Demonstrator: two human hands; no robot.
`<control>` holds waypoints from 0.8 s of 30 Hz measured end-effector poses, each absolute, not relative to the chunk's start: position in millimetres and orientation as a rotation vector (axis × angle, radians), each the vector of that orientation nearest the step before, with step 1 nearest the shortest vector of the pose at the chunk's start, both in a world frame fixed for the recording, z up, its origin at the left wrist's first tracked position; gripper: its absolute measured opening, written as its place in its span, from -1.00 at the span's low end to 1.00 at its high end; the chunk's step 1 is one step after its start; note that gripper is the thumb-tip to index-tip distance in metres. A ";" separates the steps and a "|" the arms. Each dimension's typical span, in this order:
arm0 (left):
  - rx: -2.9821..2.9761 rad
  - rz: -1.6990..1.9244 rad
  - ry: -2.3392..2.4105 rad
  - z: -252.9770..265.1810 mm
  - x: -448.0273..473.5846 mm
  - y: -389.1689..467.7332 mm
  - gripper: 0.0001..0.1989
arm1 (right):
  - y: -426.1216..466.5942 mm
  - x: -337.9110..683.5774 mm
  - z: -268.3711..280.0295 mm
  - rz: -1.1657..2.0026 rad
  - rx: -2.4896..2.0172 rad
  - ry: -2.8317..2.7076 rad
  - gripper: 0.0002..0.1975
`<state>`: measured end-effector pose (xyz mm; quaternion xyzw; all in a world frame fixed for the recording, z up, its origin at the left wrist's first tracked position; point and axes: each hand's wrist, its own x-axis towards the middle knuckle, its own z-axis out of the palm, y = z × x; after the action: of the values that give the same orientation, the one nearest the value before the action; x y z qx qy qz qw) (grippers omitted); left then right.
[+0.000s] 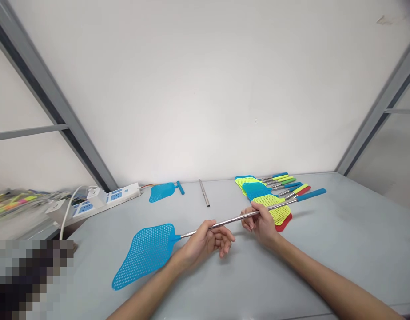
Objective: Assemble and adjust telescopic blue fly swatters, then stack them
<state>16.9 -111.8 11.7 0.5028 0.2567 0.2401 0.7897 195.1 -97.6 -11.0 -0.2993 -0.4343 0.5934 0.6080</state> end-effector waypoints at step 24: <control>0.981 0.551 0.544 -3.8 19.0 -117.4 -0.49 | -100.3 184.2 -29.0 1.638 -0.600 -1.017 -0.48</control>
<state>19.0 -117.4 -3.8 0.4592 0.2549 0.2578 0.8110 184.2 -100.3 -29.0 -0.2517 -0.4264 0.6868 0.5321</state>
